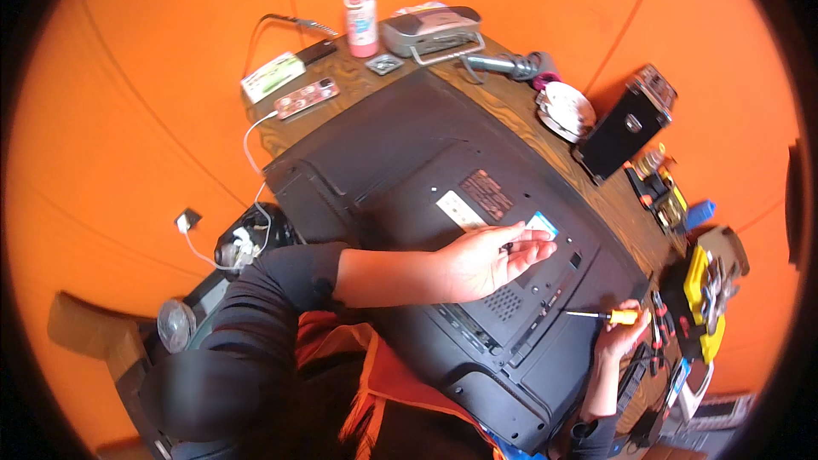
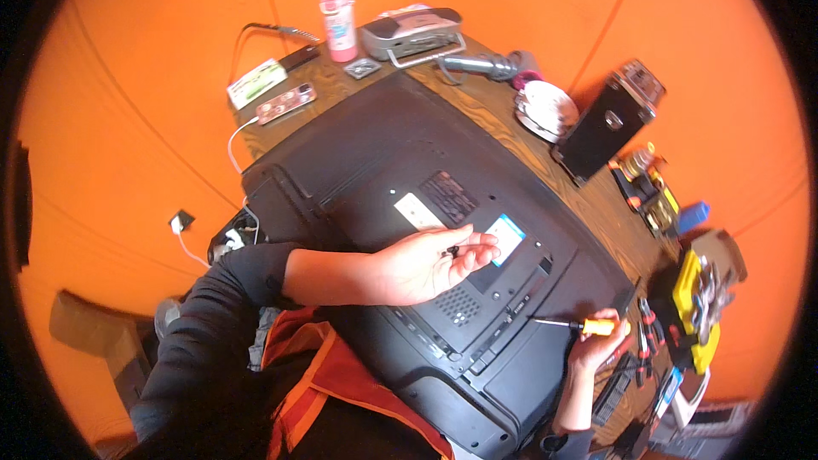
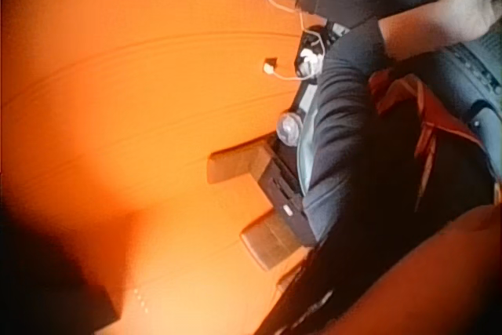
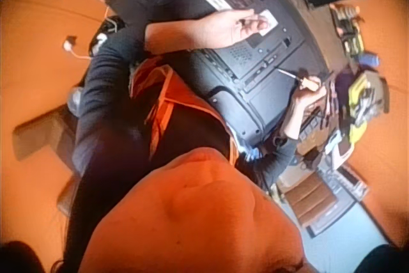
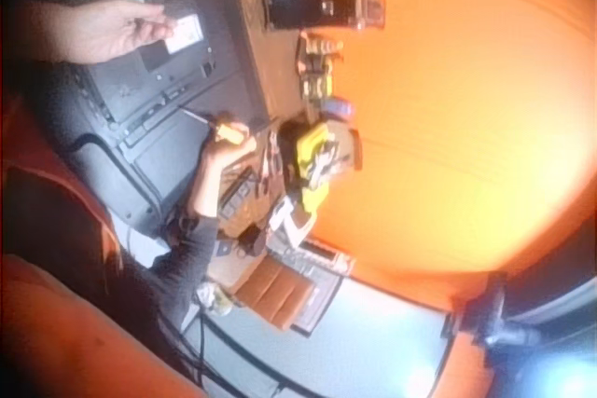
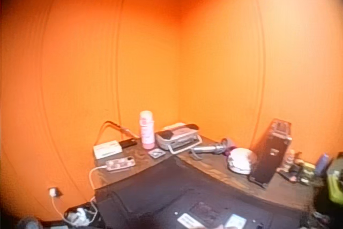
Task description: The person removes a power adapter and cable from a black CRT monitor, then uses a screwdriver to remove screws from the back cover. The cover is lifted off to expose the internal circuit board. The person continues to remove additional screws from the monitor's rear casing.
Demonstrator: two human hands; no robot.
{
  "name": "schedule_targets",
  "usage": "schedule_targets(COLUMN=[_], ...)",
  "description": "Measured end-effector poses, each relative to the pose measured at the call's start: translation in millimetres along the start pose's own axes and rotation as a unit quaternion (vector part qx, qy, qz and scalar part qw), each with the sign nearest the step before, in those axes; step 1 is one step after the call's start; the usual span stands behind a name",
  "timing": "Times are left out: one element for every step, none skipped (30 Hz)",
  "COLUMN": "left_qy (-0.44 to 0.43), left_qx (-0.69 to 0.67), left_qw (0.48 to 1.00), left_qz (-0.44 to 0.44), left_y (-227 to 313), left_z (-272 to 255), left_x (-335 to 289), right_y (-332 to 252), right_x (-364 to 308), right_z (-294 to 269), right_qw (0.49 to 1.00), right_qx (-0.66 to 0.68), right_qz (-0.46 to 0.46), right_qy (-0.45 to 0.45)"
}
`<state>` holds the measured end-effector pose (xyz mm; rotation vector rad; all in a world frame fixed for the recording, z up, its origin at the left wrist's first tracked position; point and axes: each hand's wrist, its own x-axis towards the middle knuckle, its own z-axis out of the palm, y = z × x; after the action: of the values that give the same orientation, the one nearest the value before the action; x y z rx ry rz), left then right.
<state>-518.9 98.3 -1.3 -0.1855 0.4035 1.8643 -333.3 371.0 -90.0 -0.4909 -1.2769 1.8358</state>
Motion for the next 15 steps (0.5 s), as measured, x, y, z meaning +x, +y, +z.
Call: schedule_targets(left_qy=[-0.031,-0.055,-0.014,0.02,0.033,0.037,-0.024,-0.079,-0.09,-0.058,-0.069,-0.059,-0.018,-0.018,-0.113], left_qx=[-0.035,-0.071,-0.076,-0.113,-0.101,-0.099,-0.138,-0.164,-0.159,-0.155,-0.141,-0.131,-0.125,-0.159,-0.165], left_qw=[0.998,0.993,0.994,0.992,0.994,0.994,0.99,0.982,0.982,0.984,0.985,0.986,0.988,0.981,0.973], left_qz=[0.035,0.076,0.078,0.057,0.04,0.009,0.014,0.045,0.053,0.066,0.077,0.087,0.084,0.106,0.116], left_y=[3,6,7,6,8,11,16,23,26,30,34,40,47,61,80], left_z=[-3,-6,-9,-11,-16,-20,-24,-27,-29,-30,-30,-28,-26,-24,-25], left_x=[-4,-7,-9,-10,-14,-16,-20,-22,-25,-28,-31,-33,-36,-35,-39], right_y=[0,1,0,-1,-1,-1,0,-2,-1,-1,0,0,0,1,0], right_x=[0,-1,-1,-2,-2,-2,-3,-3,-3,-3,-4,-4,-5,-5,-5], right_z=[0,0,0,1,2,3,5,5,7,8,8,8,8,7,6], right_qw=[1.0,1.0,1.0,0.999,0.999,1.0,0.999,0.999,0.998,0.996,0.997,0.997,0.996,0.996,0.995], right_qx=[-0.018,-0.028,-0.021,-0.013,-0.02,-0.019,-0.034,-0.04,-0.044,-0.05,-0.047,-0.061,-0.069,-0.07,-0.082], right_qz=[-0.003,-0.007,0.002,-0.003,0.002,-0.006,-0.023,-0.019,-0.027,-0.029,-0.032,-0.033,-0.032,-0.036,-0.023], right_qy=[0.015,0.01,-0.01,-0.04,-0.028,-0.01,0.024,-0.021,0.035,0.069,0.049,0.044,0.043,0.05,0.054])
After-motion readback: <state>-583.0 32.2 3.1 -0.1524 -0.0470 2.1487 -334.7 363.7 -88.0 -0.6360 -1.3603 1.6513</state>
